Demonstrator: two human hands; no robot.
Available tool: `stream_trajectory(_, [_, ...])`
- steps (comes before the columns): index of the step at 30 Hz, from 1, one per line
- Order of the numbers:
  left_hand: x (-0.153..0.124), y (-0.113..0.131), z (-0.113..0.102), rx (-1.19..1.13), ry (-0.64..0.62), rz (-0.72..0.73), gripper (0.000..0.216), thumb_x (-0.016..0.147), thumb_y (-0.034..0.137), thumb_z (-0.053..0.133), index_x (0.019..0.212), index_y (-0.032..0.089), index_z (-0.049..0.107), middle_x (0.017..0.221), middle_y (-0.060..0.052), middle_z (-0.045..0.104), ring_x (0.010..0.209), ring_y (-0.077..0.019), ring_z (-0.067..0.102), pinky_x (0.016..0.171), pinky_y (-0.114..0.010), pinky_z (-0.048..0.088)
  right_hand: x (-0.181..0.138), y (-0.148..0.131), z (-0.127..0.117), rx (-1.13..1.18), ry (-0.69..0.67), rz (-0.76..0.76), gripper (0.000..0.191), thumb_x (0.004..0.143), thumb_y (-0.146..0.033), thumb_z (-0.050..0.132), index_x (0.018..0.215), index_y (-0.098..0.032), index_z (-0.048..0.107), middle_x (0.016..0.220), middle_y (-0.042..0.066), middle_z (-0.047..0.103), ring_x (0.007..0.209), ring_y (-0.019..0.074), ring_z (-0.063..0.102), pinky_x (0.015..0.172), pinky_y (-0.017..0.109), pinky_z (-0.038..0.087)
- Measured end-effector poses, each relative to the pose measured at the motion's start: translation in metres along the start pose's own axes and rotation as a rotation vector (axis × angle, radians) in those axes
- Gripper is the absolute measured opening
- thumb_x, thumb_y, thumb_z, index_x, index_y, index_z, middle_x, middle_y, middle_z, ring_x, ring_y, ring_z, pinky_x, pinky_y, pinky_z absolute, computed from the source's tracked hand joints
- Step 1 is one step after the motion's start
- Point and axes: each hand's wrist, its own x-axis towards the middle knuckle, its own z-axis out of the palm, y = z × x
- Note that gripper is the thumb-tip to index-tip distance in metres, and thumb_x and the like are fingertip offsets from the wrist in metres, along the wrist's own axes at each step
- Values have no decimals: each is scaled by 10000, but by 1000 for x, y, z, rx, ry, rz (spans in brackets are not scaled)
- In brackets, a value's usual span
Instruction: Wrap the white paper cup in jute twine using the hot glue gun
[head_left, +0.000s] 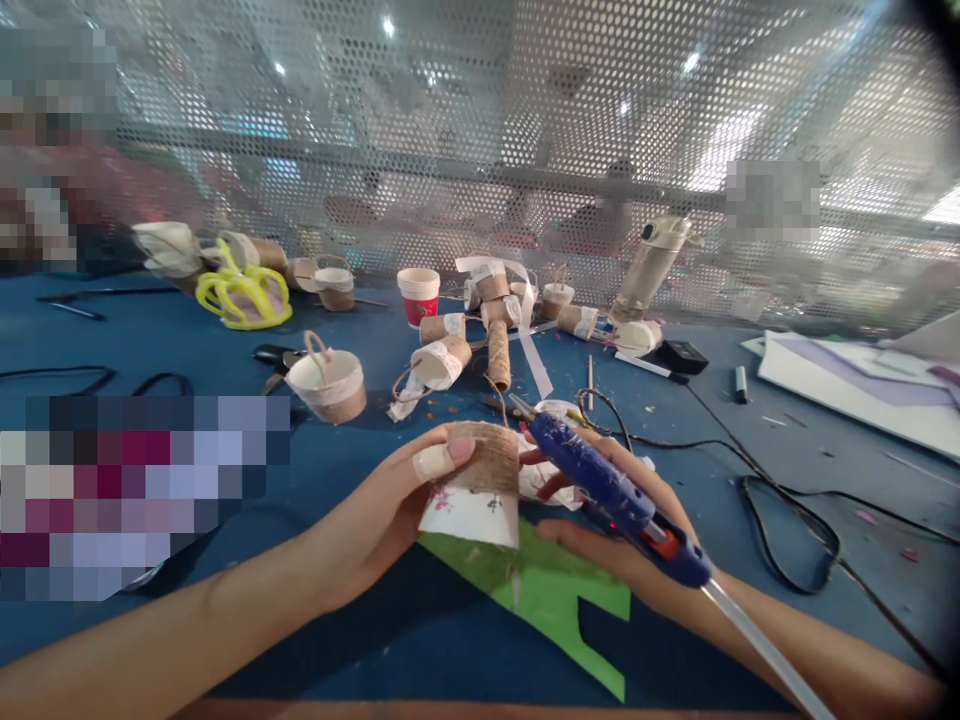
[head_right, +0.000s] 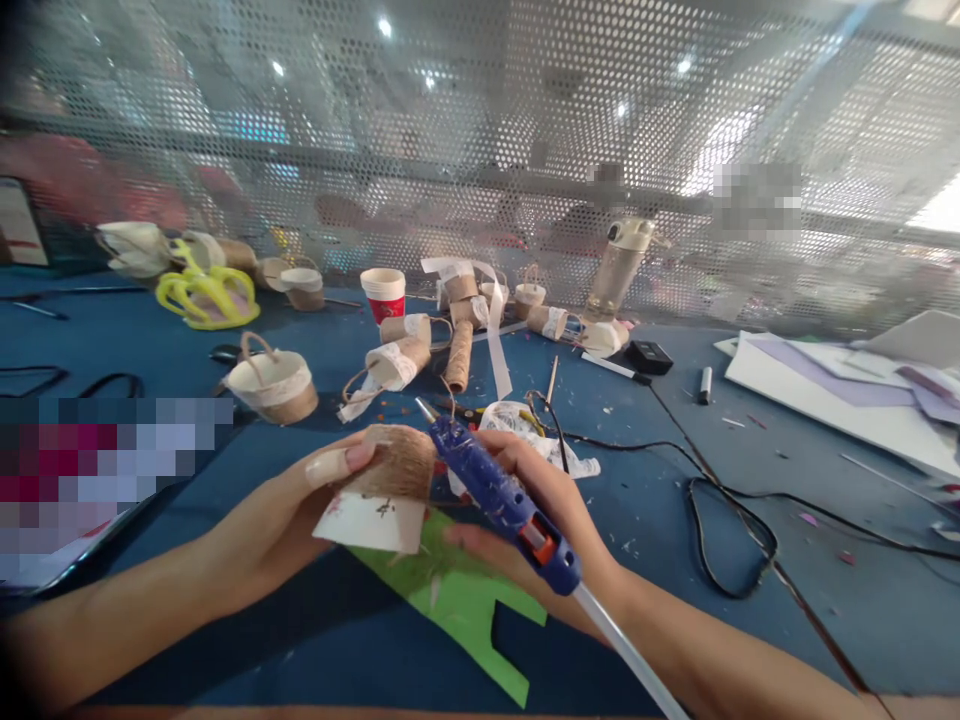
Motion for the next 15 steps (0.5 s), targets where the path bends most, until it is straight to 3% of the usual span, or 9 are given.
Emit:
stream_trajectory(2, [-1,4,-2,-46,-11,15,295,911,400,681,1077,186,798,1058,-82,826,986,-245,745,834,-297,563,2,1,-1,-24,-6,33,292,810,-226,835,1073,-261,712,1039,38,780,924,227,762,833,346,618])
stream_trajectory(4, [-2,8,-2,-98,11,14,304,886,408,703,1049,175,810,1032,-92,830,965,-257,750,827,-313,576,5,2,-2,-10,-24,62,221,827,-241,812,1030,-246,727,987,49,785,886,227,759,791,340,627])
stream_trajectory(6, [-3,10,-2,-137,10,11,296,856,398,728,1024,169,815,996,-91,832,889,-252,755,801,-322,581,6,3,0,36,-29,96,288,832,-268,805,1107,-246,725,1004,63,787,840,217,751,739,330,632])
stream_trajectory(9, [-6,6,-1,-111,-131,15,335,844,431,730,1045,171,796,909,-81,816,755,-226,739,771,-328,564,6,7,4,140,-51,178,472,846,-271,800,1292,-288,644,1099,63,780,801,179,741,740,318,636])
stream_trajectory(13, [-12,-3,-2,-9,-320,-36,373,839,467,731,1109,209,728,1041,-110,788,851,-260,746,823,-372,535,3,14,10,324,-184,220,484,889,-297,768,1341,-330,596,1318,81,710,1052,228,754,906,392,631])
stream_trajectory(15, [-15,-4,-3,1,-406,-75,425,805,493,754,1125,219,701,1088,-129,775,939,-298,742,856,-406,527,4,17,12,340,-199,176,422,899,-308,759,1299,-323,626,1305,78,716,1131,248,734,971,426,607])
